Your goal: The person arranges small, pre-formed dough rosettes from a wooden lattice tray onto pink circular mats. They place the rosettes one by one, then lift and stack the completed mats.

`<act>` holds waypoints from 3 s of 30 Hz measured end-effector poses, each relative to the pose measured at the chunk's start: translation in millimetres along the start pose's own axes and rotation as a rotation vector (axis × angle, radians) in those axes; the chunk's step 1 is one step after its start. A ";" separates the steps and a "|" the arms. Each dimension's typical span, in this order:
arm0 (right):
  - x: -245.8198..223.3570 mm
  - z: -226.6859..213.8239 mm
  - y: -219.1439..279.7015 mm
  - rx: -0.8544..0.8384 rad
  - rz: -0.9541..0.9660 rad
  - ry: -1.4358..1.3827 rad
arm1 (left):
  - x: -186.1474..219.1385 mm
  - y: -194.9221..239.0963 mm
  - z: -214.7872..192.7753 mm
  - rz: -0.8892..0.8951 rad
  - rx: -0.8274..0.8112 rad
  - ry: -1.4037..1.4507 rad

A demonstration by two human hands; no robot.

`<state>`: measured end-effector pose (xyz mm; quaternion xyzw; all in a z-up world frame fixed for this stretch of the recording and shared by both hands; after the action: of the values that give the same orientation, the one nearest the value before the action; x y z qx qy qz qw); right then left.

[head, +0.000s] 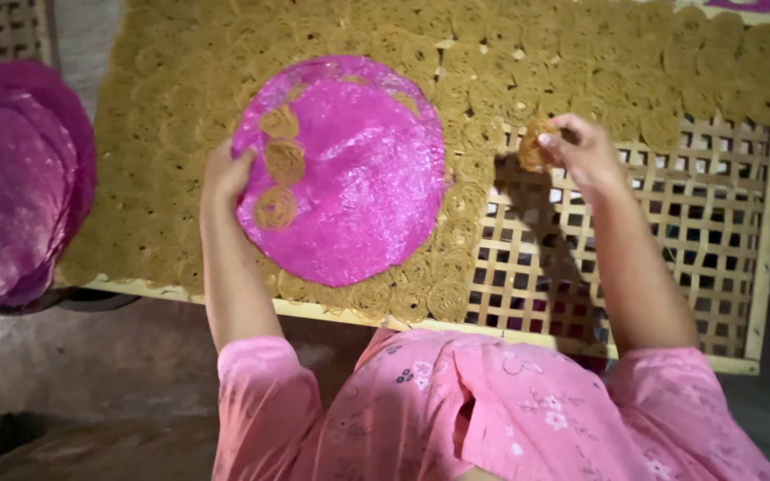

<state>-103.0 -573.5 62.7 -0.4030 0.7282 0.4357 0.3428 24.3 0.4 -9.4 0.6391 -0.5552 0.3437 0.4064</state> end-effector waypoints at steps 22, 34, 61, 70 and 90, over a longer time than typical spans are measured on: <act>-75.7 155.4 50.3 -0.049 -0.526 0.119 | 204.8 92.6 88.6 -0.112 -0.419 0.294; 9.7 77.2 -18.9 0.130 0.027 -0.403 | 129.4 37.0 23.6 -0.181 -0.164 0.127; 40.1 6.0 47.1 0.040 -0.216 -0.952 | 123.2 175.4 269.7 -0.274 -0.893 0.835; 90.8 12.4 10.8 0.137 0.137 -0.374 | 68.0 189.4 230.3 -0.497 -0.723 0.651; 80.6 95.4 70.4 -0.292 0.106 -0.329 | 106.3 210.2 246.8 -0.427 -0.692 1.354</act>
<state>-186.7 -489.0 -17.4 -0.3330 0.6116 0.6140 0.3717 -170.9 -278.8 7.3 0.2208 -0.1275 0.3802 0.8890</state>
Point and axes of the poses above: each hand's wrist, its own y-axis away from the middle knuckle, its own z-axis out of the palm, x = y × z, the point moved 2 cm from there along -y, towards the middle knuckle, and after that the axes turned 12 degrees about y, right-handed, at the moved point
